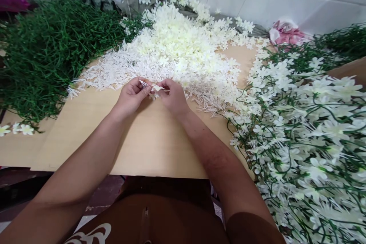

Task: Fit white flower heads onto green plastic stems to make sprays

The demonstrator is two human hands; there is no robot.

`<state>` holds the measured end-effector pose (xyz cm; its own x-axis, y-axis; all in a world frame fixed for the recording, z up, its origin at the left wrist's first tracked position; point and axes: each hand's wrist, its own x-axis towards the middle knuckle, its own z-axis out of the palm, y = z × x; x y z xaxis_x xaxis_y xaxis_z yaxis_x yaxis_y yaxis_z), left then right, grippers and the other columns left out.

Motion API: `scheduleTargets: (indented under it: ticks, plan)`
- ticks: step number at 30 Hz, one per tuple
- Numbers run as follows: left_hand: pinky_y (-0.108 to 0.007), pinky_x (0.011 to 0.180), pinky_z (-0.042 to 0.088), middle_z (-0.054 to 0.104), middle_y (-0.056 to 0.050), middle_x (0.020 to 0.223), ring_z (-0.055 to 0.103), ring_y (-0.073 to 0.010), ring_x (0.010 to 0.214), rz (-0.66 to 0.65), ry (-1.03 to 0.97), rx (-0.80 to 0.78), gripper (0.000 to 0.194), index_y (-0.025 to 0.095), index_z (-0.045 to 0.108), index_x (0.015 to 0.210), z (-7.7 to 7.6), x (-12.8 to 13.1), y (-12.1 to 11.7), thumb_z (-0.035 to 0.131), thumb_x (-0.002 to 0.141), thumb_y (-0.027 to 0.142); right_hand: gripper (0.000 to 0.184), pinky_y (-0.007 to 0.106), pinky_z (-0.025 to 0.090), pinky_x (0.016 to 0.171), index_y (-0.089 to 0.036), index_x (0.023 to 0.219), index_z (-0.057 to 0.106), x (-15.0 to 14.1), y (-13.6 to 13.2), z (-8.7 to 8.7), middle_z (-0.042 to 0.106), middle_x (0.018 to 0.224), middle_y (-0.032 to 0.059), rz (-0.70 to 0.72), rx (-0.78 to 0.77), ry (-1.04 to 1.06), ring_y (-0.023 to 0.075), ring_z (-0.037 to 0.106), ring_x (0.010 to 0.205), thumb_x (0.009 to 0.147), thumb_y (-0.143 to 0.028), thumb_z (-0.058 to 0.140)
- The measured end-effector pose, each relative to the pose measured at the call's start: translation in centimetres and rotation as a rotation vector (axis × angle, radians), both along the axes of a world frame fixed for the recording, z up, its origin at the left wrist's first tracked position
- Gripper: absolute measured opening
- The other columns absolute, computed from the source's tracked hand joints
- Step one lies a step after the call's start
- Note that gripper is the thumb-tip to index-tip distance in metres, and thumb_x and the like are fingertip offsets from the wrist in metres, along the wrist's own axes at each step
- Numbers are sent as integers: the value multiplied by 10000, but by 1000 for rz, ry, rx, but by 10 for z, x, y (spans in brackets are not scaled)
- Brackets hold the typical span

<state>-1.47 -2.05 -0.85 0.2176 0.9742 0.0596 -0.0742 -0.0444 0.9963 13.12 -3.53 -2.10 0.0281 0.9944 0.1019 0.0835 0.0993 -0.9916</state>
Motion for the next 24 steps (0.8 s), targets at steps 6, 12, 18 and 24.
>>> scheduleTargets:
  ticks: [6,12,18,24]
  plan:
    - [-220,682,466,650,4,756,598,-101,690,123,-13,-62,149,190,621,837,-1,-4,2,716,724,211,537,259,508,607,-227,742,523,7,4,1,603,630,-62,0,-210,290,88,570,570,454,-530,861]
    - [-238,695,453,642,4,734,565,-116,704,133,91,42,65,171,651,735,-7,4,-2,697,691,184,492,238,517,632,-206,691,538,3,1,-2,598,662,-59,42,-250,497,76,573,625,440,-436,894]
    - [-216,622,396,554,51,601,502,-80,586,133,-1,-90,100,164,571,670,-2,11,-6,620,729,101,514,229,478,575,-201,680,553,-6,-3,3,585,635,-61,67,-270,535,73,535,581,381,-416,912]
    - [-212,638,377,526,59,589,474,-77,584,101,-24,-100,160,164,536,650,-2,8,-7,594,798,143,568,329,537,803,-264,988,622,4,-5,3,624,1036,2,-42,-127,327,131,615,839,501,-411,874]
